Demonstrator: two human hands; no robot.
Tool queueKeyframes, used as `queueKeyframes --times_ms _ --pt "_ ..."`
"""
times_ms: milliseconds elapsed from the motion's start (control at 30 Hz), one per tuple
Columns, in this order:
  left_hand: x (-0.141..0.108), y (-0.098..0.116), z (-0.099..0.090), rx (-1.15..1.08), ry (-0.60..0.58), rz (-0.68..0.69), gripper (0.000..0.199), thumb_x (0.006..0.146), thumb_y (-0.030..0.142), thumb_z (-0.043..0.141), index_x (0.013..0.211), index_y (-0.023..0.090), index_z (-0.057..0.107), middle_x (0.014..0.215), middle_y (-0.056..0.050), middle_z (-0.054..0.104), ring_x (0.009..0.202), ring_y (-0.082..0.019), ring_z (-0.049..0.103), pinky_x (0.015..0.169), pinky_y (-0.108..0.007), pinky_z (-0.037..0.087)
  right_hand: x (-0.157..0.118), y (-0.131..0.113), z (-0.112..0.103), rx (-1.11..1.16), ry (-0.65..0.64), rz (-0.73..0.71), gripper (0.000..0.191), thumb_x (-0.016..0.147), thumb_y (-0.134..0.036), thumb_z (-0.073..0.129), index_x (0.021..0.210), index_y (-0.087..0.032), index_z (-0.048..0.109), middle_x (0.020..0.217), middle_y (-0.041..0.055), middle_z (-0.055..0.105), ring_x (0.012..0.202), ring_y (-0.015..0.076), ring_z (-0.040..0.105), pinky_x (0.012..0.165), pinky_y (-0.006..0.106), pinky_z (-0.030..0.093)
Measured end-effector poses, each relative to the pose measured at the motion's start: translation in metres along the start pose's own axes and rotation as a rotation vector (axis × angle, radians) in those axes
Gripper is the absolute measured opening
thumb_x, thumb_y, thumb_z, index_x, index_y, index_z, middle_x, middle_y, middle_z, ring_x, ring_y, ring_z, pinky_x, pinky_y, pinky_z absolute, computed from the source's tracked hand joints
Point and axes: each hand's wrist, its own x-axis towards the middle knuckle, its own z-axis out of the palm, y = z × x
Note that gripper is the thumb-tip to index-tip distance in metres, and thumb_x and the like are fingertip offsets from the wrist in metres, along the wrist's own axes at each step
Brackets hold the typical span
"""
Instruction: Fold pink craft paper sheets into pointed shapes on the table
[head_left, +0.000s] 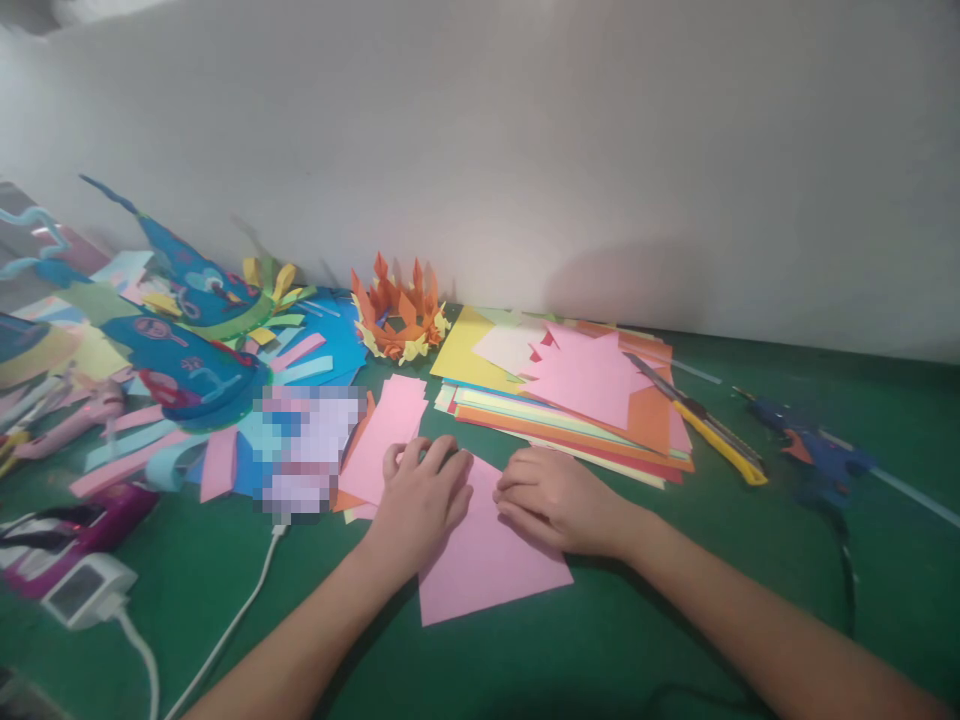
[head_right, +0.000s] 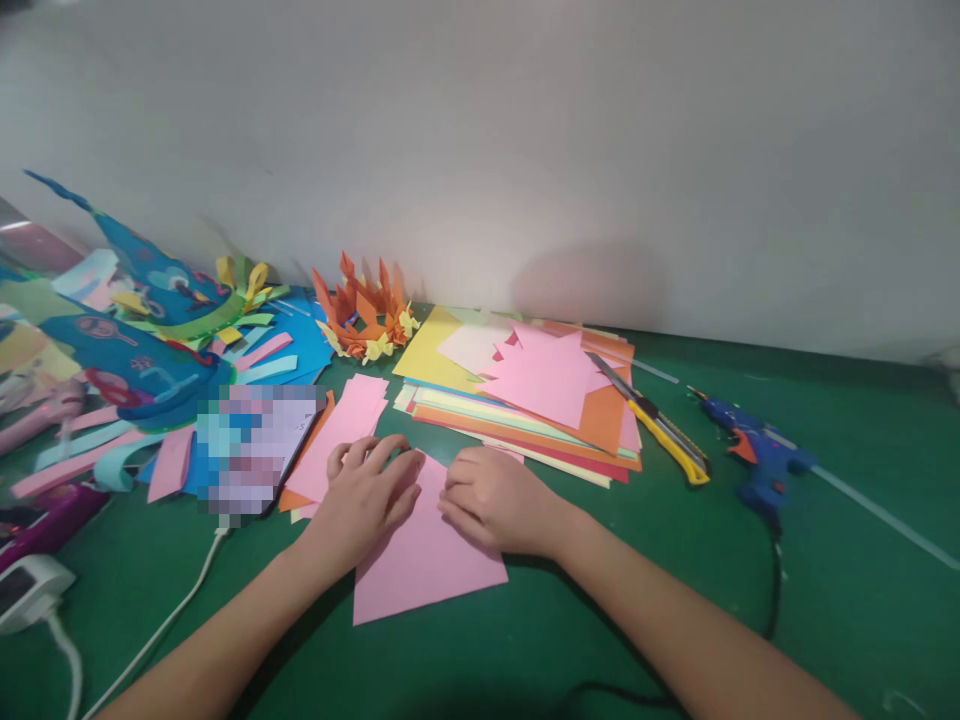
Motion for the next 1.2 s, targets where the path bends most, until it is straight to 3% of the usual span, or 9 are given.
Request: queueKeyframes --times_ms 167,333,567,733,800,900,1067,1133,1200 --pt "-0.001 -0.001 0.001 0.007 0.001 -0.012 0.022 0.086 0.028 0.055 0.107 0.026 0.059 0.113 -0.004 0.059 0.102 -0.027 0.046 0.087 -0.045 0.028 -0.005 0.001 -0.005 -0.045 -0.061 -0.030 0.034 0.092 -0.019 0.043 0.065 -0.015 0.063 0.060 0.0047 0.058 0.065 0.0162 0.050 0.063 0.032 0.036" --pt "-0.001 0.000 0.000 0.016 -0.008 -0.019 0.024 0.086 0.026 0.053 0.110 0.025 0.058 0.116 -0.004 0.059 0.102 -0.028 0.046 0.088 -0.047 0.028 -0.007 0.001 -0.004 -0.056 -0.054 -0.023 0.035 0.093 -0.021 0.041 0.066 -0.016 0.063 0.061 0.0045 0.059 0.065 0.0161 0.052 0.062 0.031 0.038" --pt "-0.001 -0.004 0.002 -0.058 -0.046 -0.012 0.024 0.087 0.027 0.053 0.111 0.024 0.057 0.117 -0.004 0.058 0.103 -0.027 0.045 0.088 -0.045 0.030 -0.006 -0.001 0.001 -0.030 -0.002 0.069 0.027 0.093 -0.020 0.041 0.083 -0.014 0.065 0.092 0.0083 0.069 0.082 0.0177 0.062 0.072 0.031 0.047" --pt "0.001 -0.005 0.003 -0.100 -0.048 0.008 0.024 0.086 0.025 0.054 0.110 0.022 0.057 0.114 -0.005 0.058 0.100 -0.025 0.047 0.087 -0.043 0.031 -0.002 0.000 0.017 -0.059 -0.053 0.137 0.022 0.092 -0.015 0.041 0.089 -0.014 0.063 0.111 0.0103 0.066 0.095 0.0215 0.062 0.079 0.035 0.049" --pt "0.001 -0.005 0.004 -0.106 -0.032 -0.007 0.025 0.086 0.025 0.053 0.110 0.021 0.056 0.114 -0.007 0.057 0.101 -0.026 0.047 0.086 -0.043 0.032 0.000 -0.001 0.022 -0.080 -0.084 0.159 0.022 0.090 -0.010 0.041 0.102 -0.011 0.060 0.120 0.0141 0.061 0.099 0.0237 0.061 0.082 0.038 0.049" --pt "-0.001 -0.006 0.006 -0.149 -0.031 -0.031 0.025 0.085 0.027 0.054 0.108 0.018 0.054 0.110 -0.009 0.056 0.098 -0.026 0.048 0.085 -0.043 0.035 0.004 -0.005 0.024 -0.087 -0.132 0.206 0.030 0.089 -0.008 0.040 0.117 -0.008 0.051 0.116 0.0169 0.062 0.092 0.0239 0.062 0.077 0.039 0.049" --pt "-0.004 -0.013 0.006 -0.341 -0.063 0.010 0.052 0.074 0.043 0.067 0.114 0.018 0.046 0.110 -0.010 0.053 0.101 -0.028 0.049 0.085 -0.044 0.041 0.007 -0.012 0.023 -0.099 -0.202 0.297 0.023 0.087 -0.007 0.042 0.106 -0.009 0.054 0.113 0.0175 0.063 0.082 0.0245 0.062 0.070 0.039 0.047" --pt "-0.003 -0.014 0.005 -0.418 -0.062 0.016 0.057 0.072 0.039 0.069 0.119 0.018 0.042 0.111 -0.010 0.053 0.101 -0.027 0.050 0.085 -0.042 0.043 0.007 -0.013 0.025 -0.102 -0.208 0.321 0.021 0.087 -0.007 0.041 0.104 -0.010 0.055 0.116 0.0179 0.062 0.081 0.0241 0.061 0.070 0.039 0.047" --pt "-0.002 -0.014 0.004 -0.474 -0.045 0.017 0.047 0.077 0.030 0.063 0.117 0.019 0.042 0.107 -0.009 0.055 0.097 -0.024 0.053 0.083 -0.039 0.046 0.007 -0.013 0.028 -0.103 -0.191 0.334 0.023 0.088 -0.006 0.039 0.104 -0.011 0.054 0.118 0.0176 0.061 0.082 0.0233 0.061 0.072 0.039 0.047"
